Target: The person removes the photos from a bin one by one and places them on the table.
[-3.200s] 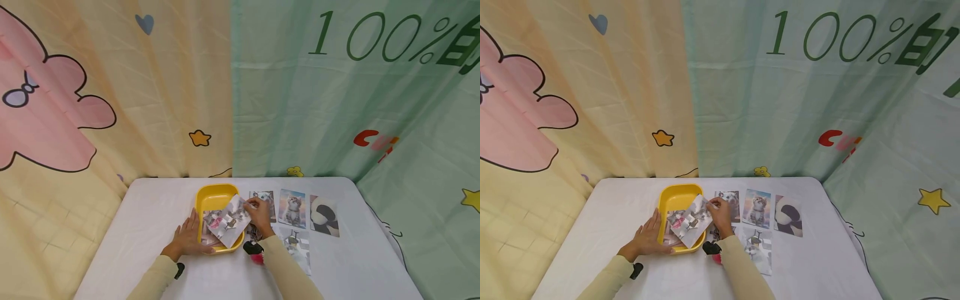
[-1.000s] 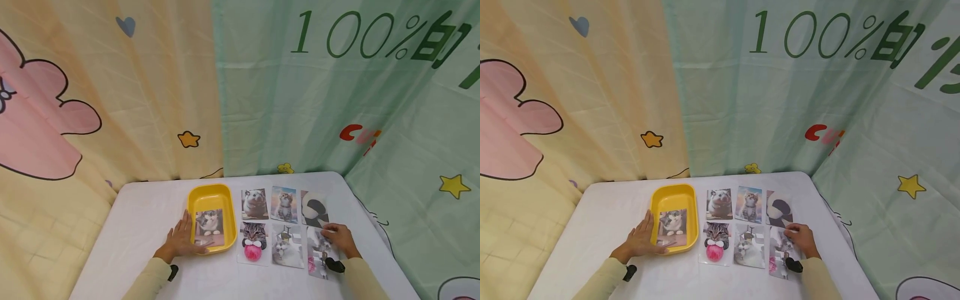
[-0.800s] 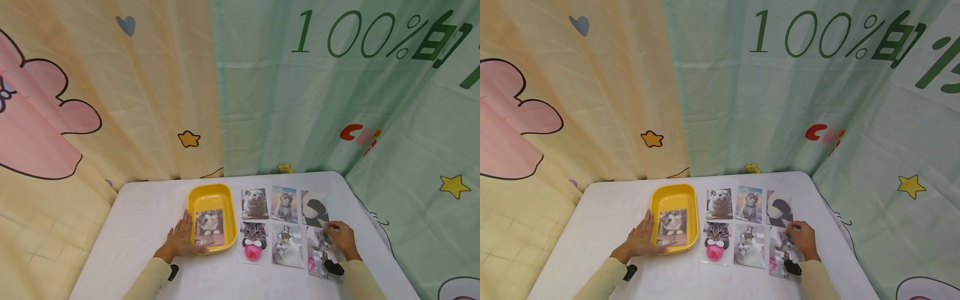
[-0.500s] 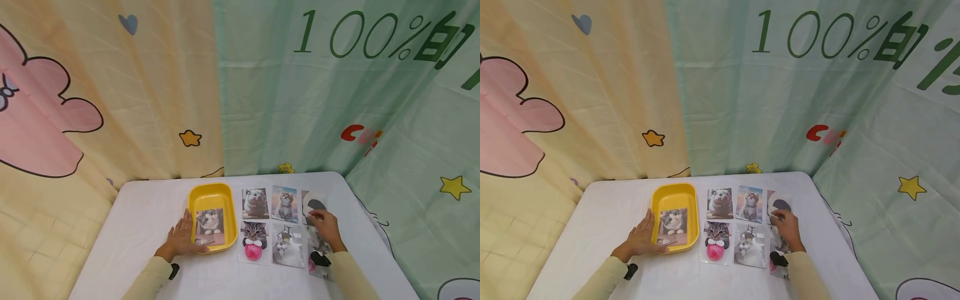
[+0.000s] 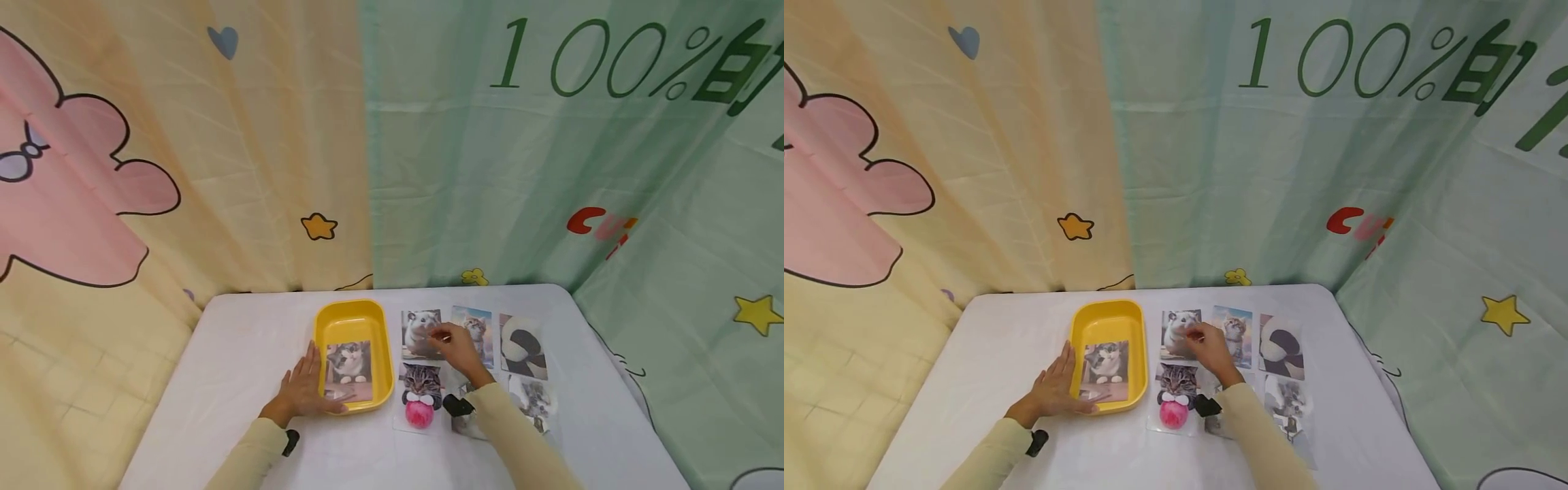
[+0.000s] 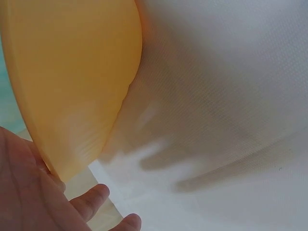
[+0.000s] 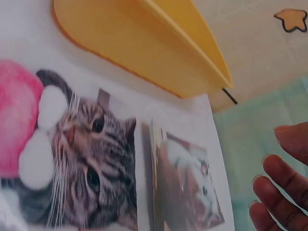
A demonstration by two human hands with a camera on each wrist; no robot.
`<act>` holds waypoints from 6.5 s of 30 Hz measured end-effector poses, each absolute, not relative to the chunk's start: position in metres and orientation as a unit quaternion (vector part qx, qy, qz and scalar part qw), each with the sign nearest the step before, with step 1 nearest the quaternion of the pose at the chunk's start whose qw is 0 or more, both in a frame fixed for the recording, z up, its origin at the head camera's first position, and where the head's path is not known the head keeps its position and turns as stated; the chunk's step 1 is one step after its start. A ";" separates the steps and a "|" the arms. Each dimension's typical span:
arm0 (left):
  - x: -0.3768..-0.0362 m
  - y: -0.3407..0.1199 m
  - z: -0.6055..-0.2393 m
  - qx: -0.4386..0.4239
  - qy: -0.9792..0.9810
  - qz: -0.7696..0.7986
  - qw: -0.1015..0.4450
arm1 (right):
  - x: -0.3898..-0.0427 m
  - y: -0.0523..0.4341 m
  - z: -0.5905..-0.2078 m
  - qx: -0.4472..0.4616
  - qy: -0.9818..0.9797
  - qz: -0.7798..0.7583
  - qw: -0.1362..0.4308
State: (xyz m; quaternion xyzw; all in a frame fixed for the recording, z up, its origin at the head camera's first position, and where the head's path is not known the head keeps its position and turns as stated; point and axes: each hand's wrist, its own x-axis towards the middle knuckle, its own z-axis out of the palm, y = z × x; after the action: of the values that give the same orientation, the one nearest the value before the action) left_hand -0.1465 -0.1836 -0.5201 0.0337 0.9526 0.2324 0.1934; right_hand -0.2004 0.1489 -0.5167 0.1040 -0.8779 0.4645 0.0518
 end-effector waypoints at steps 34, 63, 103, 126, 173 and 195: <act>-0.146 -0.181 -0.523 0.038 0.952 0.234 0.193 | -0.220 -0.011 -0.547 0.064 -0.830 0.551 -0.058; -0.140 -0.181 -0.516 0.049 0.952 0.242 0.180 | -0.213 -0.016 -0.560 0.020 -0.845 0.531 -0.059; -0.145 -0.181 -0.516 0.042 0.954 0.222 0.195 | -0.216 0.016 -0.533 0.084 -0.802 0.590 0.051; -0.148 -0.187 -0.521 0.055 0.951 0.240 0.189 | -0.212 0.119 -0.530 -0.056 -0.746 0.652 0.123; -0.144 -0.191 -0.507 0.062 0.954 0.223 0.187 | -0.124 0.425 -0.530 -0.201 -0.838 0.507 -0.021; -0.143 -0.197 -0.506 0.061 0.955 0.220 0.189 | -0.116 0.433 -0.554 -0.225 -0.884 0.411 -0.018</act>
State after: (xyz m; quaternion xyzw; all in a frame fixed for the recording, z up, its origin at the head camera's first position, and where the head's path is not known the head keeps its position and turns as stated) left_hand -0.1432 -0.1969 -0.5057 0.0613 0.9550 0.2198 0.1893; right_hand -0.1160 0.4333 -0.5544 -0.2247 -0.8835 0.4105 -0.0179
